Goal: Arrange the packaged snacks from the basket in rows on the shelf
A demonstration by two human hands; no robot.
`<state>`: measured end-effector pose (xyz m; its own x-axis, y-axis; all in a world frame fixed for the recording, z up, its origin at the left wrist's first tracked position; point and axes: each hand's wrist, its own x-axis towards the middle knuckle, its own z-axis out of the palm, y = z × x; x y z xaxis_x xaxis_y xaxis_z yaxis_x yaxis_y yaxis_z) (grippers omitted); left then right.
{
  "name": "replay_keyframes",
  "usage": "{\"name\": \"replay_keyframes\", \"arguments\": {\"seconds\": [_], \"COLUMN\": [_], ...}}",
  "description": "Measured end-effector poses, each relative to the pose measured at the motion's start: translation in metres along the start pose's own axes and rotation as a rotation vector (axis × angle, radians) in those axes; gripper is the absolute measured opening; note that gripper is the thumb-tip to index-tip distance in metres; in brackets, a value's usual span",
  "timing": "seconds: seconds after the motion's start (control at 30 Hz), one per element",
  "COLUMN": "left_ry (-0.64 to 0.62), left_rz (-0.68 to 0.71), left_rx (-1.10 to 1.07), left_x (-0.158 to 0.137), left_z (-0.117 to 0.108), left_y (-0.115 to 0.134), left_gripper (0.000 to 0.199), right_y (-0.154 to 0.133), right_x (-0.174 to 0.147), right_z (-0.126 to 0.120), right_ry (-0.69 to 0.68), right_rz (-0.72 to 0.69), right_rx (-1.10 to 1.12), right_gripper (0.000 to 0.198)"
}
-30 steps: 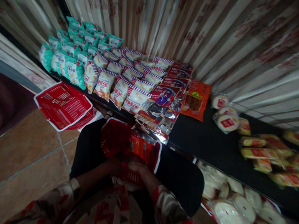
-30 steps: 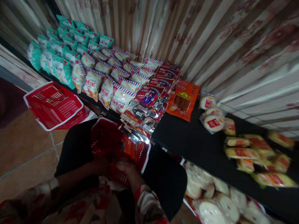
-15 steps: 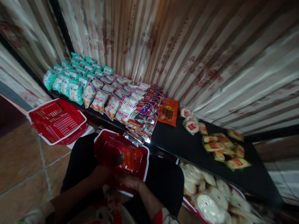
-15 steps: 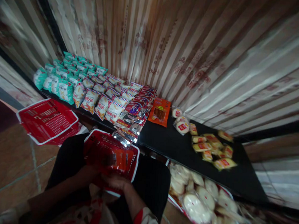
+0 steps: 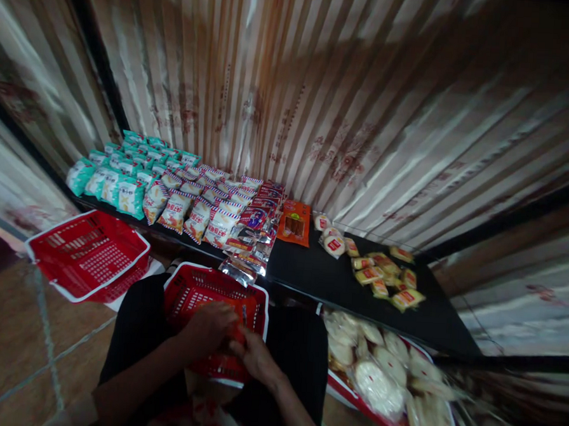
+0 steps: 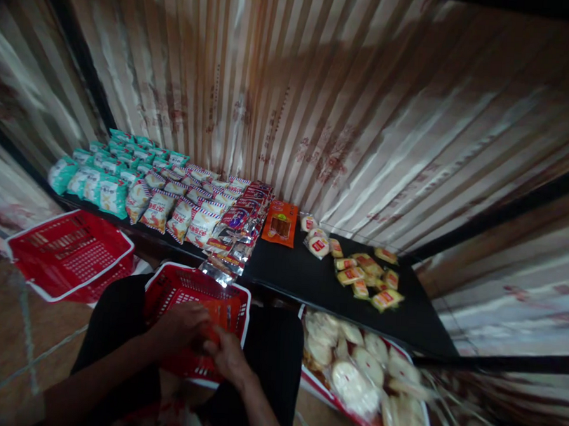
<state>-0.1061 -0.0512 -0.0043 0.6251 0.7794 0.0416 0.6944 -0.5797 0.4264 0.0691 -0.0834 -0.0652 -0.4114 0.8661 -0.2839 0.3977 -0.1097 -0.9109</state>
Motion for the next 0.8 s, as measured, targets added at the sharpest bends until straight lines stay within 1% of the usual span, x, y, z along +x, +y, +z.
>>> {"name": "replay_keyframes", "arguments": {"seconds": [0.03,0.1,0.2,0.3,0.37,0.4,0.47,0.57,0.63,0.7,0.8], "left_ry": [0.051,0.169,0.336,0.441,0.467,0.462,0.398,0.231,0.144,0.103,0.091], "left_rz": [0.035,0.094,0.146,0.159,0.165,0.165,0.168,0.167,0.155,0.142,0.079], "left_rx": [0.007,0.020,0.044,0.054,0.041,0.029,-0.004,-0.059,-0.096,-0.134,-0.181], "left_x": [0.005,0.015,0.030,0.043,0.049,0.052,0.057,0.068,0.078,0.091,0.115], "left_z": [-0.010,-0.028,-0.045,-0.045,-0.039,-0.035,-0.026,-0.012,-0.001,0.010,0.024], "left_y": [0.005,0.017,0.036,0.051,0.060,0.064,0.071,0.080,0.084,0.086,0.087], "left_gripper": [0.021,0.032,0.042,0.044,0.043,0.043,0.044,0.049,0.048,0.047,0.049], "right_y": [-0.003,-0.010,-0.021,-0.029,-0.031,-0.031,-0.028,-0.018,-0.011,-0.004,0.003], "right_x": [-0.003,-0.009,-0.018,-0.026,-0.030,-0.032,-0.035,-0.035,-0.031,-0.022,-0.003], "right_z": [-0.006,-0.019,-0.040,-0.063,-0.077,-0.084,-0.098,-0.119,-0.135,-0.152,-0.177], "right_ry": [0.034,0.068,0.119,0.230,0.304,0.344,0.431,0.557,0.626,0.676,0.744], "right_rz": [-0.025,-0.052,-0.065,-0.077,-0.070,-0.067,-0.056,-0.029,-0.009,0.007,0.007], "right_rx": [0.053,0.186,0.349,0.463,0.538,0.568,0.600,0.589,0.550,0.508,0.464], "right_gripper": [0.034,0.038,0.041,0.042,0.044,0.045,0.049,0.051,0.050,0.047,0.048]}}
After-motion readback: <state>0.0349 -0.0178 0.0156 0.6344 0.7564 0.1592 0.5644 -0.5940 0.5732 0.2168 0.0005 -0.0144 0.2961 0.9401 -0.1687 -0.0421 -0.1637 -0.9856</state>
